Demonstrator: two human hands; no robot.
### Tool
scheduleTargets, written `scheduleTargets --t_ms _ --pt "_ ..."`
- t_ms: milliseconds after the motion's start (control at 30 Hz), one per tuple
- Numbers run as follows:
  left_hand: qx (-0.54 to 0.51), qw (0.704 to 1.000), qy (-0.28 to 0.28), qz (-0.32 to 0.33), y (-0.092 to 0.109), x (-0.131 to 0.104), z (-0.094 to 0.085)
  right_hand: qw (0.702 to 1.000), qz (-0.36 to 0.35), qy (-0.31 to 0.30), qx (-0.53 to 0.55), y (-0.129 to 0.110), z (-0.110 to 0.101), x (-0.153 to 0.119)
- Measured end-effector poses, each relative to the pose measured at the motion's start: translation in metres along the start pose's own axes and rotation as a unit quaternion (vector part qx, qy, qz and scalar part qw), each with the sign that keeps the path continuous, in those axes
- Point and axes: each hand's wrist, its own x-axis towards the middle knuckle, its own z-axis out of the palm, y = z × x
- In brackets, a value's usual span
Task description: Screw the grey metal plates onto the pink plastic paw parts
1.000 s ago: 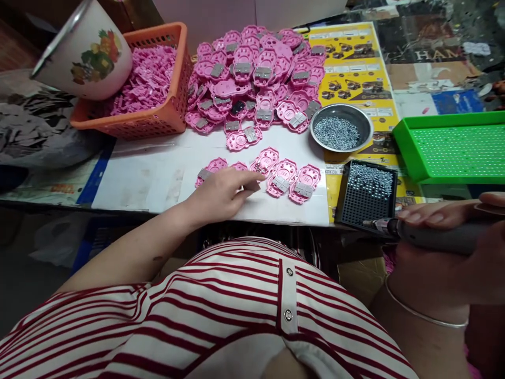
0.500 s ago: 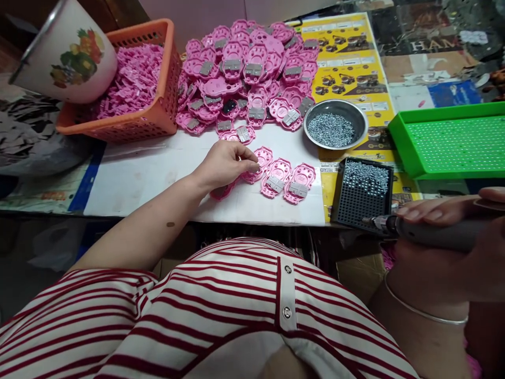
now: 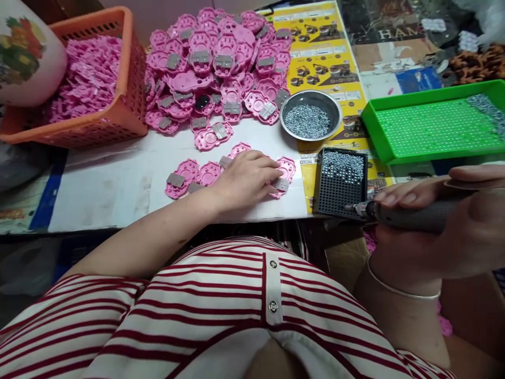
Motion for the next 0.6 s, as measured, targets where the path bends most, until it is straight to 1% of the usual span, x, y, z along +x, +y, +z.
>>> scheduleTargets --t_ms 100,133,167,233,300,367,467,600 --pt "0.035 0.998 -0.052 -0.005 0.012 0.009 0.006 0.999 -0.036 -0.010 0.035 0.001 -0.001 -0.001" --pt "0.042 0.997 -0.060 -0.007 0.016 0.010 0.008 0.998 -0.042 -0.019 0.044 0.003 -0.002 -0.001" --pt "0.045 0.997 -0.065 -0.008 0.019 0.011 0.010 0.997 -0.056 -0.011 0.052 0.004 -0.002 0.000" --pt "0.034 0.997 -0.073 -0.008 0.027 0.013 0.012 0.995 -0.084 0.008 0.060 0.005 -0.001 0.001" --pt "0.009 0.996 -0.085 -0.011 0.036 0.014 0.014 0.994 -0.096 0.019 0.055 0.006 0.002 0.002" --pt "-0.010 0.995 -0.097 -0.019 0.042 0.015 0.014 0.994 -0.094 0.009 0.048 0.006 0.003 0.004" --pt "-0.012 0.995 -0.099 -0.029 0.045 0.015 0.014 0.996 -0.088 -0.008 0.014 0.012 0.004 0.007" --pt "-0.015 0.995 -0.087 -0.037 0.043 0.009 0.013 0.993 -0.103 -0.025 -0.048 0.025 0.002 0.012"
